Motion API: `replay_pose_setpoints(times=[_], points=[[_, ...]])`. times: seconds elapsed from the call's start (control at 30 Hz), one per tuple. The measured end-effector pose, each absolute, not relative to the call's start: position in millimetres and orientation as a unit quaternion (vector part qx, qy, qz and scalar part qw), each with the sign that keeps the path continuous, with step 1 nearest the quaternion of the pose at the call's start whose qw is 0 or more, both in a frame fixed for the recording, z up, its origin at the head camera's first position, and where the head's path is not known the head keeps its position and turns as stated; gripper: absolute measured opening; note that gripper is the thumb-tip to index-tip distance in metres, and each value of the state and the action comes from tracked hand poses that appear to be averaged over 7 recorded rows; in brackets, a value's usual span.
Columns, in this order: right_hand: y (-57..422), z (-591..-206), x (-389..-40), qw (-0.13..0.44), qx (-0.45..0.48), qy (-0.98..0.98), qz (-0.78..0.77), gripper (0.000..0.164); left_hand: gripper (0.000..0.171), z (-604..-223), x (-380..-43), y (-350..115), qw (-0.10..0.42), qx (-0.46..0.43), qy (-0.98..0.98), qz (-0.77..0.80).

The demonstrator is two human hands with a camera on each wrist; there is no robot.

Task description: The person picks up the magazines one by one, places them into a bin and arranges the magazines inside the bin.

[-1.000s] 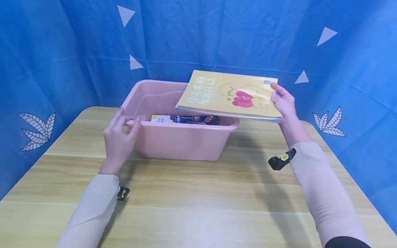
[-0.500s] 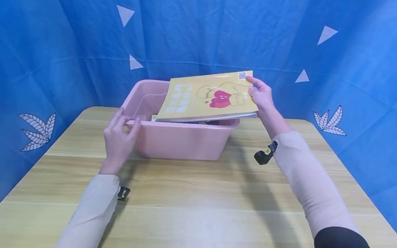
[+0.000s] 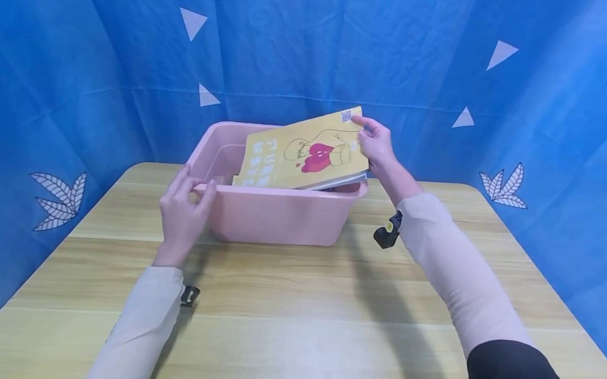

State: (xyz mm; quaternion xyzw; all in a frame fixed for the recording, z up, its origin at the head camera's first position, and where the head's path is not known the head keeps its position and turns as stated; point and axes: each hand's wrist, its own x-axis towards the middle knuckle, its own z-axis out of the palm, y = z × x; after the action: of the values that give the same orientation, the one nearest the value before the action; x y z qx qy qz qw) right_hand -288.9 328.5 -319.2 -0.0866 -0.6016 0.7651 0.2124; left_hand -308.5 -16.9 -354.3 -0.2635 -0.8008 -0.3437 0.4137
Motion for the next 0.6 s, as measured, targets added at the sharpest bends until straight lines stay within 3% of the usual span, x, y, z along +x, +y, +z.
replay_pose_setpoints(times=[0.6], points=[[296, -315, -307, 0.164, -0.105, -0.670, 0.717, 0.037, 0.033, -355, -308, -19, 0.428, -0.270, -0.793, -0.340]])
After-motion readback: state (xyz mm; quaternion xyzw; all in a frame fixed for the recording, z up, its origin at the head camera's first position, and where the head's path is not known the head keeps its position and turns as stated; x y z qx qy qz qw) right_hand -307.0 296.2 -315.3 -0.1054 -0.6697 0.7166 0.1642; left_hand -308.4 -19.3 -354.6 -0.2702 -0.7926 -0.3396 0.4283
